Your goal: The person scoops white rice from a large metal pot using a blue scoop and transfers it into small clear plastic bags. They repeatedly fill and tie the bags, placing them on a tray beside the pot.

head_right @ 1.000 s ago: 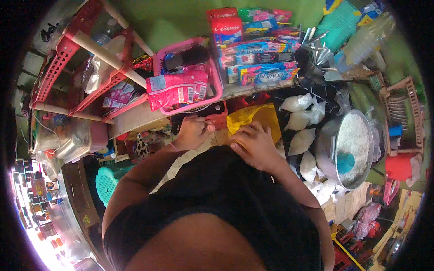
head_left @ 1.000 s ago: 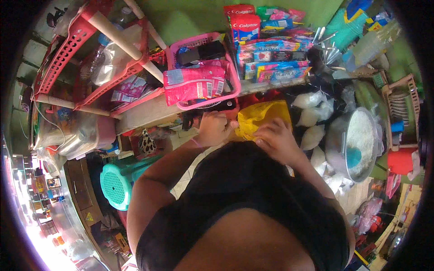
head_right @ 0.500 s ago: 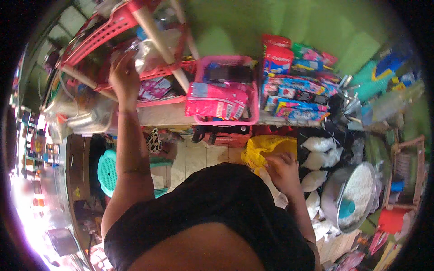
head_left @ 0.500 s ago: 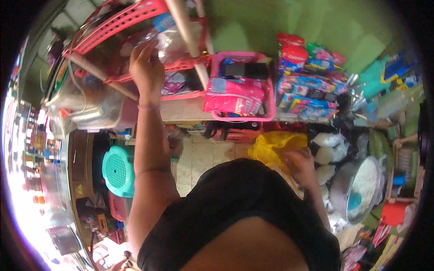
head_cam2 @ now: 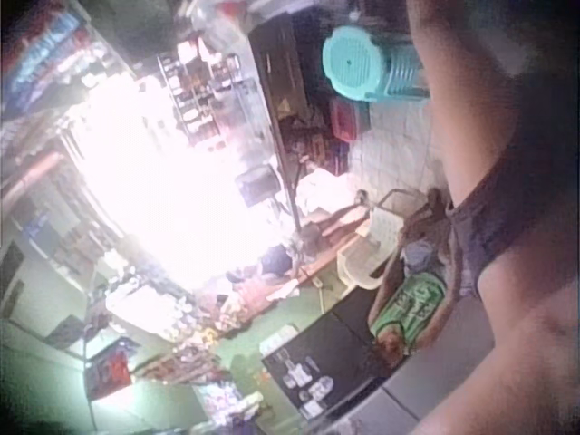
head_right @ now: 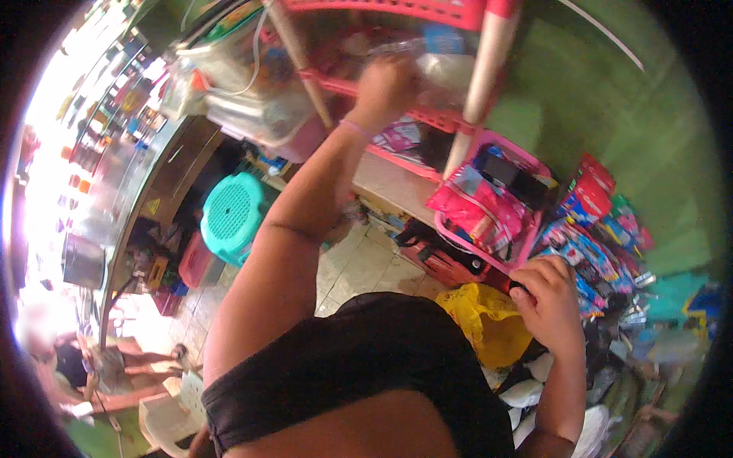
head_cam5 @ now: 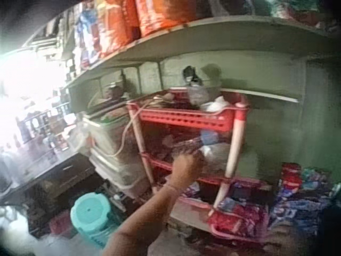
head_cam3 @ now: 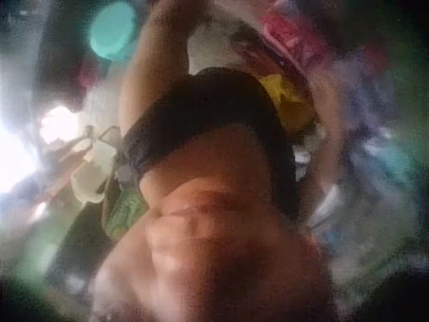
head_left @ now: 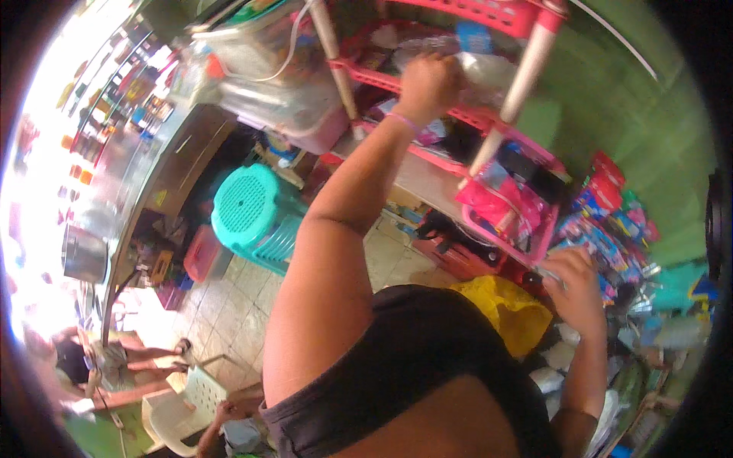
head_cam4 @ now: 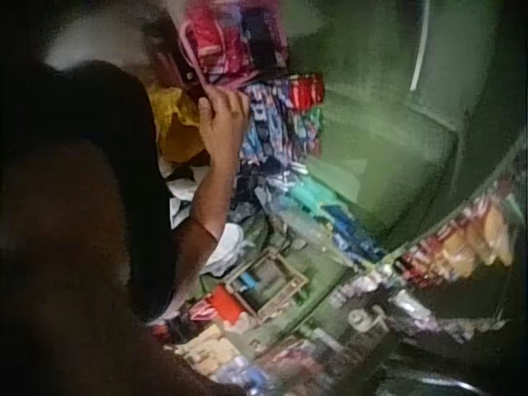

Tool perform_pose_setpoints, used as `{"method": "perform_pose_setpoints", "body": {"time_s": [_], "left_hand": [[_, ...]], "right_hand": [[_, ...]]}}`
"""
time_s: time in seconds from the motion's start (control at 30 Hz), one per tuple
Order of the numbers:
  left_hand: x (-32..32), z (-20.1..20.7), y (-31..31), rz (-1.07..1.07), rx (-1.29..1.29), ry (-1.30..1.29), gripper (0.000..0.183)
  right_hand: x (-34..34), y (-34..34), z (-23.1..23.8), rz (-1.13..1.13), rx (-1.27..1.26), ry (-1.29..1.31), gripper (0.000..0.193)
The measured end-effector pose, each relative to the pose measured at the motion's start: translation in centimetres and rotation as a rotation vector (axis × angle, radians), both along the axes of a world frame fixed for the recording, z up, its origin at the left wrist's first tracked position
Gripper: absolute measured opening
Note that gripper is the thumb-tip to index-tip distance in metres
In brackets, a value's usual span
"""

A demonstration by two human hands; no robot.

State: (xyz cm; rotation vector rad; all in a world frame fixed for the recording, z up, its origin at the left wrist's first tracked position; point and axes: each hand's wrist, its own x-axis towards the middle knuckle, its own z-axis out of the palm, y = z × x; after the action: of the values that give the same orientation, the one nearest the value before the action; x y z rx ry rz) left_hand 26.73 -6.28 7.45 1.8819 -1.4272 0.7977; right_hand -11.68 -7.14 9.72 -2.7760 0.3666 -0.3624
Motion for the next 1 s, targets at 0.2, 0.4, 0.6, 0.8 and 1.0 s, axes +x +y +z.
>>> {"method": "perform_pose_setpoints", "body": {"time_s": [0.2, 0.4, 0.6, 0.8, 1.0], "left_hand": [[-0.4, 0.7, 0.8, 0.03, 0.123, 0.124, 0.015], [-0.7, -1.1, -0.2, 0.03, 0.038, 0.144, 0.015], [-0.3, -0.4, -1.3, -0.016, -0.089, 0.463, 0.021], [-0.2, -1.1, -1.6, 0.207, 0.221, 0.423, 0.022], [-0.7, -2.5, -1.6, 0.216, 0.001, 0.349, 0.019]], "right_hand": [[3.4, -0.7, -0.4, 0.108, 0.041, -0.04, 0.018], [5.1, -0.3, -2.4, 0.183, 0.075, 0.042, 0.02], [4.1, -1.1, -3.8, 0.127, 0.133, 0.012, 0.02], [2.7, -0.8, -5.3, 0.109, 0.169, 0.013, 0.021], [2.3, 0.1, -5.0, 0.067, 0.191, 0.057, 0.02]]}}
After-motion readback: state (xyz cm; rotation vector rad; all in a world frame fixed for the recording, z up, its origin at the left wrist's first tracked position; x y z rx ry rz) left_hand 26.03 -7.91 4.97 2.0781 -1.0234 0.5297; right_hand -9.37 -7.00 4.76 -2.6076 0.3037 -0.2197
